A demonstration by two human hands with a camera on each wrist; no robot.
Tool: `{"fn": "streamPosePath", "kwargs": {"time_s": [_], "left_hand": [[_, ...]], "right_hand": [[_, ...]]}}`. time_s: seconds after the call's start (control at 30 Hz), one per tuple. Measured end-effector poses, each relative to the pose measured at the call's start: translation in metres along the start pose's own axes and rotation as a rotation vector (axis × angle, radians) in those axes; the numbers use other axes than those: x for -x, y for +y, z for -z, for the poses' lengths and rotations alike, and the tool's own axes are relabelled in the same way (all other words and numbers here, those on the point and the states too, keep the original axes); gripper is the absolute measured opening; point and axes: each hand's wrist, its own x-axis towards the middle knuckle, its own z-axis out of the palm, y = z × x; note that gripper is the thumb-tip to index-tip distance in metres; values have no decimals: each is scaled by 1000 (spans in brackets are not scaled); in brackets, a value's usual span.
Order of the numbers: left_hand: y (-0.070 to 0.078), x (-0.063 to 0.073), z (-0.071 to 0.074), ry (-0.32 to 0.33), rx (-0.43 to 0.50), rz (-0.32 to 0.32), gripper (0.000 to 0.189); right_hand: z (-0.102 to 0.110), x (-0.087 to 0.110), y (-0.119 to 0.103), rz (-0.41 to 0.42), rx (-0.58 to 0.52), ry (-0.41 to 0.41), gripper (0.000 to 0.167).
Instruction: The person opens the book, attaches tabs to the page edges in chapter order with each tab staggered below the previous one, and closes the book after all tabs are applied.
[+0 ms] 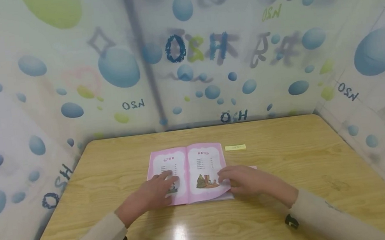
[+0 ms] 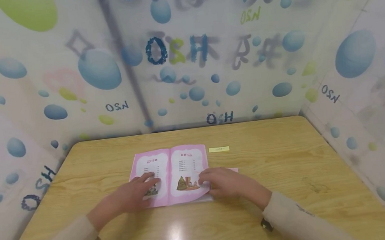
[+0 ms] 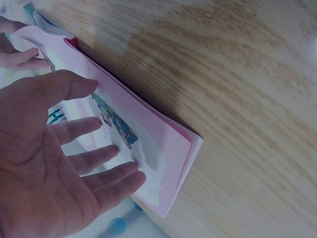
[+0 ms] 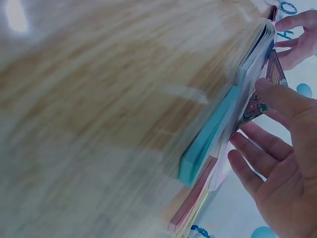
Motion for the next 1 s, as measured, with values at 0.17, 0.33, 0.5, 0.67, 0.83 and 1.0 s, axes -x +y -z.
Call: {"fn": "streamPosePath", "kwargs": {"time_s": [0.17, 0.33, 0.5, 0.67, 0.83, 1.0], "left_hand": [[-3, -3, -6, 121, -27, -103, 49], [-1, -7, -9, 200, -13, -179, 47], [5, -13, -11, 260, -6, -248, 45], [13, -15, -11, 350, -24, -293, 55], [22, -15, -7, 377, -29, -281, 72], [33, -16, -2, 349, -62, -239, 86]], "right_hand": [[-1, 4, 1, -5, 13, 20, 33], [5, 6, 2, -31, 24, 85, 34], [13, 6, 4, 23, 9, 172, 32], [21, 2, 3, 41, 4, 198, 33], [28, -3, 0, 11, -14, 203, 38], [31, -7, -1, 50, -16, 233, 39]]}}
